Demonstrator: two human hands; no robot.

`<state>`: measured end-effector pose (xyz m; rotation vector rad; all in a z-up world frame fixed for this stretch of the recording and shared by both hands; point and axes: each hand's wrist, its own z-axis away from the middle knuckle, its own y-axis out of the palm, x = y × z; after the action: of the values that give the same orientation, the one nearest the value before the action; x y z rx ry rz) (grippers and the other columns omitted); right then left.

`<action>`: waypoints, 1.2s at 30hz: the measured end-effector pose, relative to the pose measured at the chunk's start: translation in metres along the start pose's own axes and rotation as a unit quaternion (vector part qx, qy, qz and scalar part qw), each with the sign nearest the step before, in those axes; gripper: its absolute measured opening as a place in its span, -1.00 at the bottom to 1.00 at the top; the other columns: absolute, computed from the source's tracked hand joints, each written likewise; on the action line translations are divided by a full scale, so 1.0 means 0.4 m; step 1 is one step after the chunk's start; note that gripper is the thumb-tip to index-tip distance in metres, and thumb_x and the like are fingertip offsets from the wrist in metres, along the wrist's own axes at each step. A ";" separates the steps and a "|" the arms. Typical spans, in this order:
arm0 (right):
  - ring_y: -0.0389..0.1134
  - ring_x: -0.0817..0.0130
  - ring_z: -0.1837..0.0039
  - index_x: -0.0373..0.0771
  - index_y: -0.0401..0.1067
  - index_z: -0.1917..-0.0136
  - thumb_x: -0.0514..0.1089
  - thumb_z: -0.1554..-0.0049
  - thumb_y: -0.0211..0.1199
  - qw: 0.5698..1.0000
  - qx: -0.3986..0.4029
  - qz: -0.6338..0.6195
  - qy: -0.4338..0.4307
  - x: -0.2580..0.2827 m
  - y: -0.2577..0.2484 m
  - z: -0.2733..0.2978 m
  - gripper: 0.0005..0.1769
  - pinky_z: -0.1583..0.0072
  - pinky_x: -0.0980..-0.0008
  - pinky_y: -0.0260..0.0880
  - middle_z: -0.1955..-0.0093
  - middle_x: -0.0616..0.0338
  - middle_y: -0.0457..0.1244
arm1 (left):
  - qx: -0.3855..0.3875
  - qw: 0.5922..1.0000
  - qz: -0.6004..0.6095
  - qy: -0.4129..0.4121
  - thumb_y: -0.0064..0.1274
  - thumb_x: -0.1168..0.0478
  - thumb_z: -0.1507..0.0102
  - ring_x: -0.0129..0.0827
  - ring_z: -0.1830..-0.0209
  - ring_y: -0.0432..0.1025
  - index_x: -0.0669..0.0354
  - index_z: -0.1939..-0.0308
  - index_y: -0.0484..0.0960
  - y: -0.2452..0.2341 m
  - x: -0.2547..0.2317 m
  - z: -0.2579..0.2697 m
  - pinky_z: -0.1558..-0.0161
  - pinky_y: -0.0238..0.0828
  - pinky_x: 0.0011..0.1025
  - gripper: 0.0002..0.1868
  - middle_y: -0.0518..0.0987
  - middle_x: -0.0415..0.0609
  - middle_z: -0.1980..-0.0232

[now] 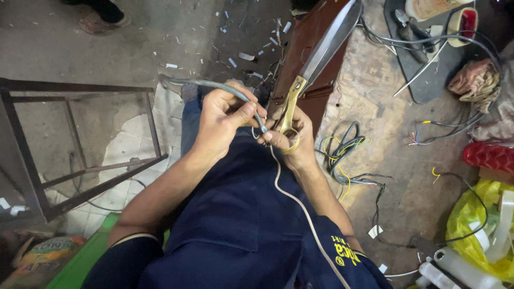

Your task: The person strips the outer insulation from a grey cable using large shears, then separates the inner colored wires. The person continues to strip and trim the inner wires with the shears.

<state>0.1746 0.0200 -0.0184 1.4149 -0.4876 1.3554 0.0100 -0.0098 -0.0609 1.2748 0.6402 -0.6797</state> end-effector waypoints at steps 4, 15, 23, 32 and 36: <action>0.45 0.34 0.09 -0.33 0.34 -0.14 -0.24 -0.12 0.48 0.996 0.024 0.081 0.004 0.009 -0.015 0.007 -0.58 0.01 0.39 0.53 0.03 0.10 0.35 | 0.025 0.999 -0.035 0.021 0.05 0.46 -0.35 -0.29 0.25 0.62 0.31 0.12 0.50 -0.003 0.003 0.001 0.18 0.64 -0.39 -0.93 0.67 0.10 0.22; 0.45 0.32 0.29 -0.51 0.39 -0.29 -0.03 -0.21 0.31 0.954 0.222 0.053 0.195 0.013 -0.188 0.053 -0.46 0.27 0.44 0.41 0.12 -0.10 0.41 | 0.243 0.950 0.170 0.099 0.20 0.28 -0.40 -0.29 0.30 0.58 0.18 0.05 0.53 -0.048 -0.010 -0.083 -0.62 0.16 -0.16 -0.85 0.62 -0.02 0.28; 0.31 0.39 -0.41 -0.27 0.18 -0.46 -0.01 -0.09 0.34 0.982 0.186 0.008 0.038 0.067 -0.088 -0.029 -0.24 -0.37 0.48 0.35 -0.37 0.11 0.24 | 0.089 0.992 0.084 0.006 0.05 0.39 -0.38 -0.26 0.24 0.59 0.28 0.07 0.52 0.008 0.003 -0.085 0.12 0.58 -0.33 -0.93 0.65 0.11 0.21; 0.30 0.42 0.19 -0.35 0.39 -0.16 0.00 -0.39 0.16 0.987 -0.007 0.157 0.021 0.050 -0.102 -0.085 -0.67 0.17 0.38 0.32 0.15 0.11 0.29 | 0.053 0.966 -0.183 0.176 0.03 0.51 -0.36 -0.16 0.21 0.62 0.40 0.17 0.58 0.041 -0.123 -0.056 -0.24 0.49 -0.26 -0.96 0.63 0.20 0.18; 0.44 0.27 0.07 -0.39 0.41 -0.03 -0.04 -0.41 0.15 0.985 0.023 0.119 -0.119 0.082 -0.142 0.011 -0.68 -0.01 0.28 0.48 0.07 -0.01 0.37 | 0.056 0.960 -0.170 0.216 0.04 0.46 -0.47 -0.18 0.17 0.62 0.41 -0.02 0.48 0.028 -0.158 -0.025 -0.07 0.59 -0.27 -0.92 0.65 0.21 0.10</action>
<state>0.2337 0.0479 -0.0109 1.6065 -0.8085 1.3985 -0.0232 0.0083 -0.0078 1.4495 1.2142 -0.7290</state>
